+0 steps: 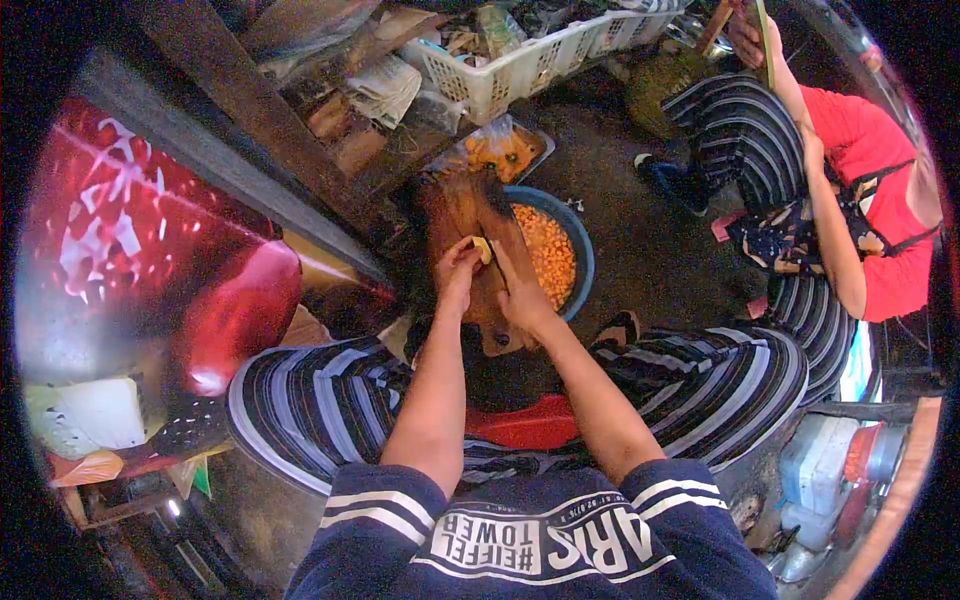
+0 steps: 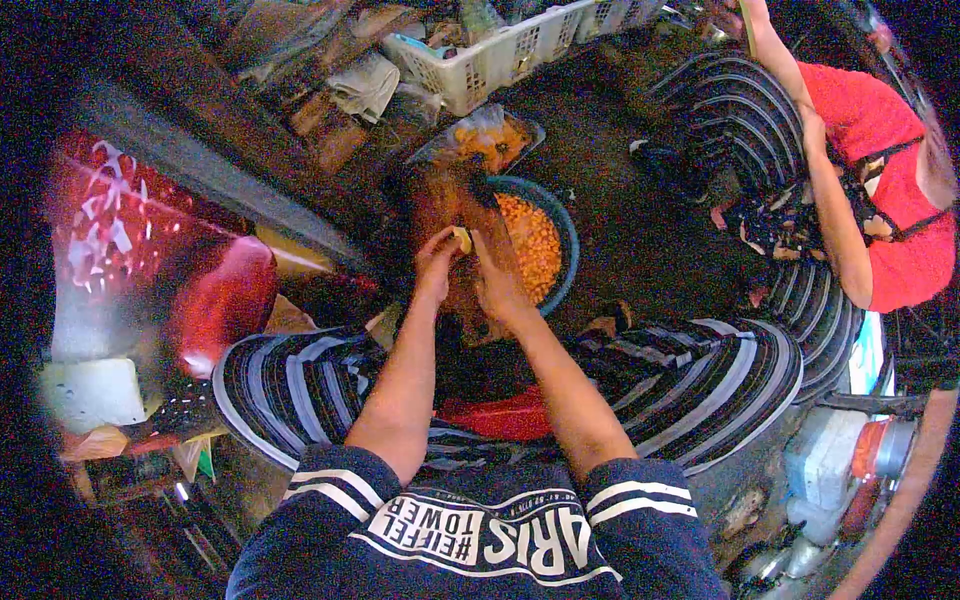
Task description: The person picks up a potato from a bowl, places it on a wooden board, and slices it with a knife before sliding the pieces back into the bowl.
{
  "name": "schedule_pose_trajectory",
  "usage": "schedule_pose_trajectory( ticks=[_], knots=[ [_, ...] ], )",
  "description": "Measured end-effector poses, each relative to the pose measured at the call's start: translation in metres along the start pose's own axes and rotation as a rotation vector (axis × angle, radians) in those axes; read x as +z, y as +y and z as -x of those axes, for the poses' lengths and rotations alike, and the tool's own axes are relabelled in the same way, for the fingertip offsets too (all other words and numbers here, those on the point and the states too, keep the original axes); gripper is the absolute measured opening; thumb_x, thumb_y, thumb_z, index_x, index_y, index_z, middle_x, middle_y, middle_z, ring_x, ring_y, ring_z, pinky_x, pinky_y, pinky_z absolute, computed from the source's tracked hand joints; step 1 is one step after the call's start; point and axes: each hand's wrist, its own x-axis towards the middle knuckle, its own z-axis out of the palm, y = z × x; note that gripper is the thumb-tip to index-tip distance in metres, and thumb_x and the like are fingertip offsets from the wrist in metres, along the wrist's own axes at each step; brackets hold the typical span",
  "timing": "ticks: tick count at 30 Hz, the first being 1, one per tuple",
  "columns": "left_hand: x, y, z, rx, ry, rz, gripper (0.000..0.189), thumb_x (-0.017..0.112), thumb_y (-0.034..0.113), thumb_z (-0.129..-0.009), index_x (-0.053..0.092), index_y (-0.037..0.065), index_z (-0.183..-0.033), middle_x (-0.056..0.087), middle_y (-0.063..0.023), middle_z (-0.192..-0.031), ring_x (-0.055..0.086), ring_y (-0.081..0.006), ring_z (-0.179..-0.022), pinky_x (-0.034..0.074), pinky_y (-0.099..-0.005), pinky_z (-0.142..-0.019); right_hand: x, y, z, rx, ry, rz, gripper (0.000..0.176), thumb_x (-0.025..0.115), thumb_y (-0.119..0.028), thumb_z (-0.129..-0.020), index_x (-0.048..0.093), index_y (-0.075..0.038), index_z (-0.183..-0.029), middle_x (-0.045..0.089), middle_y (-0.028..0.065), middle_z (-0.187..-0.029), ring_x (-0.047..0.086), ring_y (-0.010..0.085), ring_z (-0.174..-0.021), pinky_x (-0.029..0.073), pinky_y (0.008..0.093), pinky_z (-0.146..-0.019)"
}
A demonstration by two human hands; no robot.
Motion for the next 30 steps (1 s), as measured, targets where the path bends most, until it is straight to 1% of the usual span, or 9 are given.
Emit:
schedule_pose_trajectory(
  ticks=[2, 5, 8, 12, 14, 18, 20, 24, 30],
  knots=[
    [0.000, 0.000, -0.001, 0.024, -0.024, -0.021, 0.030, 0.060, 0.005, -0.077, 0.056, 0.006, -0.107, 0.058, -0.0055, -0.090, 0.057, -0.0142, -0.081, 0.047, -0.0252, -0.073, 0.009, 0.009, -0.006, -0.210, 0.162, 0.217, 0.059, 0.046, -0.004, -0.076, 0.025, -0.008, -0.131, 0.038, 0.0238, -0.125, 0.038, 0.0414, -0.112, 0.031, 0.0452, -0.096],
    [-0.001, -0.004, -0.003, 0.047, -0.019, -0.035, 0.030, 0.059, 0.006, -0.078, 0.056, 0.006, -0.108, 0.058, -0.0062, -0.092, 0.057, -0.0149, -0.082, 0.047, -0.0255, -0.073, 0.015, 0.018, -0.011, -0.179, 0.125, 0.117, 0.061, 0.048, -0.003, -0.073, 0.027, -0.007, -0.130, 0.035, 0.0226, -0.128, 0.029, 0.0411, -0.119, 0.025, 0.0434, -0.101],
    [0.002, 0.004, 0.002, 0.001, 0.000, -0.043, 0.030, 0.059, 0.006, -0.078, 0.055, 0.006, -0.108, 0.058, -0.0065, -0.092, 0.057, -0.0155, -0.083, 0.047, -0.0263, -0.073, 0.008, 0.006, -0.008, -0.051, 0.073, 0.048, 0.056, 0.048, -0.005, -0.075, 0.030, -0.007, -0.129, 0.035, 0.0234, -0.128, 0.030, 0.0404, -0.119, 0.026, 0.0441, -0.100],
    [0.005, 0.008, 0.007, 0.030, -0.001, -0.021, 0.029, 0.059, 0.006, -0.079, 0.055, 0.005, -0.108, 0.058, -0.0070, -0.092, 0.057, -0.0158, -0.084, 0.047, -0.0266, -0.075, 0.013, 0.015, -0.012, -0.134, 0.170, 0.031, 0.054, 0.048, -0.009, -0.078, 0.030, -0.007, -0.129, 0.037, 0.0234, -0.126, 0.032, 0.0397, -0.118, 0.026, 0.0439, -0.100],
    [0.006, 0.008, 0.007, 0.050, -0.003, -0.017, 0.030, 0.059, 0.007, -0.079, 0.055, 0.004, -0.108, 0.058, -0.0071, -0.092, 0.057, -0.0157, -0.083, 0.047, -0.0266, -0.075, 0.010, 0.014, -0.010, 0.070, 0.038, -0.088, 0.054, 0.048, -0.014, -0.080, 0.029, -0.007, -0.130, 0.039, 0.0242, -0.125, 0.035, 0.0391, -0.117, 0.028, 0.0426, -0.099],
    [0.006, 0.009, 0.008, 0.030, 0.000, -0.034, 0.031, 0.062, 0.009, -0.076, 0.056, 0.005, -0.107, 0.059, -0.0056, -0.095, 0.055, -0.0143, -0.085, 0.044, -0.0252, -0.076, 0.003, 0.020, -0.016, 0.193, -0.142, -0.150, 0.064, 0.047, -0.012, -0.076, 0.020, -0.015, -0.135, 0.036, 0.0249, -0.127, 0.033, 0.0354, -0.120, 0.025, 0.0352, -0.101],
    [0.004, 0.006, 0.007, 0.011, 0.000, -0.036, 0.032, 0.064, 0.010, -0.075, 0.057, 0.006, -0.106, 0.059, -0.0047, -0.098, 0.054, -0.0139, -0.087, 0.042, -0.0247, -0.078, 0.006, 0.027, -0.017, 0.169, -0.097, -0.048, 0.062, 0.045, -0.015, -0.077, 0.020, -0.015, -0.134, 0.045, 0.0260, -0.118, 0.043, 0.0370, -0.112, 0.032, 0.0372, -0.096],
    [0.003, 0.003, 0.005, 0.038, 0.010, -0.067, 0.033, 0.063, 0.010, -0.076, 0.056, 0.006, -0.108, 0.058, -0.0032, -0.093, 0.054, -0.0121, -0.083, 0.043, -0.0237, -0.074, 0.001, 0.022, -0.019, 0.190, -0.049, -0.188, 0.058, 0.049, -0.017, -0.075, 0.030, -0.006, -0.130, 0.043, 0.0246, -0.121, 0.039, 0.0377, -0.114, 0.032, 0.0390, -0.097],
    [0.006, 0.006, 0.009, 0.053, 0.016, -0.039, 0.033, 0.062, 0.009, -0.077, 0.056, 0.006, -0.109, 0.058, -0.0019, -0.087, 0.054, -0.0106, -0.077, 0.045, -0.0226, -0.069, -0.001, 0.000, -0.013, 0.222, 0.052, -0.060, 0.041, 0.050, -0.020, -0.078, 0.044, 0.003, -0.112, 0.049, 0.0280, -0.108, 0.050, 0.0405, -0.097, 0.041, 0.0446, -0.083]
  ],
)
